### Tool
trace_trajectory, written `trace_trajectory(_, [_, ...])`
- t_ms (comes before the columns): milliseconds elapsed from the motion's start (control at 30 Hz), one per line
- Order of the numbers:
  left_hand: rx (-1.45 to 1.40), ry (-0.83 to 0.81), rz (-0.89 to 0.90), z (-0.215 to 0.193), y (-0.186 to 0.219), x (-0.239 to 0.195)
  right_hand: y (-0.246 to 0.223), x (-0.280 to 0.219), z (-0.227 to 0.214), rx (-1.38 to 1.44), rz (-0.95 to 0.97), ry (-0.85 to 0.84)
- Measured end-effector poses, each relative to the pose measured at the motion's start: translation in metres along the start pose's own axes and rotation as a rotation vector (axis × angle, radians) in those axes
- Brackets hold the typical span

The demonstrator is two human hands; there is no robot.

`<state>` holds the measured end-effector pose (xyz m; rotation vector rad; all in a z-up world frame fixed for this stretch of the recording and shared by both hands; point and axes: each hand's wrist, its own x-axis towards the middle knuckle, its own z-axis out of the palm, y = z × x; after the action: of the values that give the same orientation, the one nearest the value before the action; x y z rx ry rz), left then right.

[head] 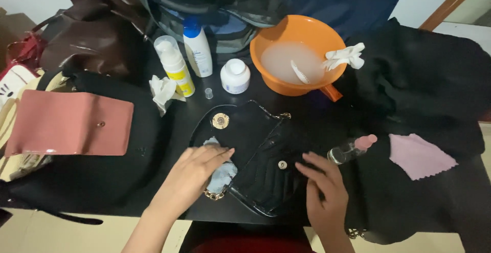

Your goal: Cleaning and finishing a black quilted purse using cleaning sprays, soapy water, and a cloth.

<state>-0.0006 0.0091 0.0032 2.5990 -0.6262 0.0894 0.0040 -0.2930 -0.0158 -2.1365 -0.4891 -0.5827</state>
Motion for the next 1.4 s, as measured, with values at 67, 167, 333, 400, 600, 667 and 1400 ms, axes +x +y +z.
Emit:
trace_trajectory(67, [0.219, -0.072, -0.021, 0.002, -0.006, 0.004, 0.005, -0.012, -0.005, -0.030, 0.029, -0.010])
trace_trajectory(167, [0.342, -0.054, -0.010, -0.009, -0.010, 0.008, 0.015, -0.025, -0.013, -0.081, 0.059, -0.054])
trace_trajectory(333, [0.294, -0.089, -0.110, -0.037, -0.004, 0.029, 0.020, -0.028, -0.016, -0.078, 0.143, -0.088])
trace_trajectory(400, [0.191, -0.043, -0.180, -0.043, 0.010, 0.040, 0.024, -0.029, -0.016, -0.095, 0.134, -0.091])
trace_trajectory(600, [-0.215, 0.215, -0.604, 0.004, 0.064, 0.099, 0.031, -0.030, -0.010, -0.093, 0.125, -0.145])
trace_trajectory(667, [-0.404, 0.108, -0.446, 0.029, 0.084, 0.117, 0.027, -0.027, -0.010, -0.035, 0.110, -0.100])
trace_trajectory(1400, [-0.395, -0.174, 0.273, 0.058, 0.110, 0.042, 0.032, -0.019, -0.017, 0.217, 0.490, 0.038])
